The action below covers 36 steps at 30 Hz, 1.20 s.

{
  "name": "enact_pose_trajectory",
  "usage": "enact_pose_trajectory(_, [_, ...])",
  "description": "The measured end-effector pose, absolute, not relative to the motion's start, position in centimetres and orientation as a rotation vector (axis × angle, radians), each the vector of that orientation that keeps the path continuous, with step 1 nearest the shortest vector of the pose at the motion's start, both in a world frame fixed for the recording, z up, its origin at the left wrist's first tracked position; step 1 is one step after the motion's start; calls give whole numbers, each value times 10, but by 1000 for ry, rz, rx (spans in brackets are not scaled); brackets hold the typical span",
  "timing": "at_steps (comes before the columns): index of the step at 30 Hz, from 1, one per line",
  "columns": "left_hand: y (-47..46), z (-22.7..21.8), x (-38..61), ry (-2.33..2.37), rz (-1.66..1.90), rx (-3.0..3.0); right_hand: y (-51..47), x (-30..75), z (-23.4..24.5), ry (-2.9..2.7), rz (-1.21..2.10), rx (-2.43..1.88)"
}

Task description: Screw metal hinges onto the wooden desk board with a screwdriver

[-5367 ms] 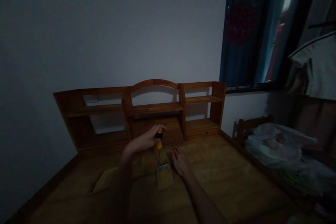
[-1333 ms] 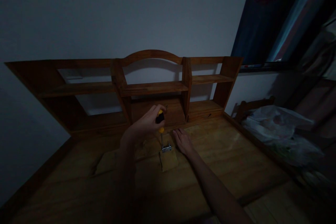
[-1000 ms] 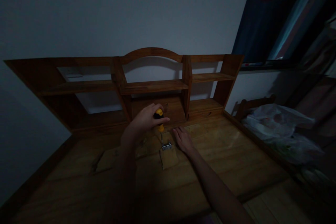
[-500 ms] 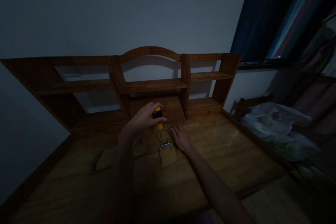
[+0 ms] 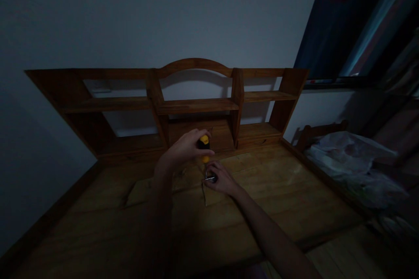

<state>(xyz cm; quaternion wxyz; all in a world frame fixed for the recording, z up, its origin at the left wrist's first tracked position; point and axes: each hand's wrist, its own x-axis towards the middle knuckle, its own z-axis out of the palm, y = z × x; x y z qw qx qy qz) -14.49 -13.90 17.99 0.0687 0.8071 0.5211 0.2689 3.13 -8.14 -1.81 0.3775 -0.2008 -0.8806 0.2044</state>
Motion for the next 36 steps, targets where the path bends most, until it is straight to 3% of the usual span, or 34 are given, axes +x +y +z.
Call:
enact_pose_trajectory(9, [-149, 182, -146, 1296, 759, 2338, -81, 32, -18, -2245, 543, -496])
enact_pose_trajectory(16, [-138, 175, -150, 1534, 793, 2322, -81, 32, -19, -2256, 532, -524])
enact_pose_trajectory(23, [-126, 160, -159, 1280, 762, 2112, -82, 32, -19, -2273, 533, -523])
enact_pose_trajectory(29, [-125, 166, -154, 1493, 808, 2195, -85, 35, -16, -2314, 551, -562])
enact_pose_trajectory(36, [-135, 176, -154, 970, 780, 2038, -87, 36, -13, -2322, 570, -559])
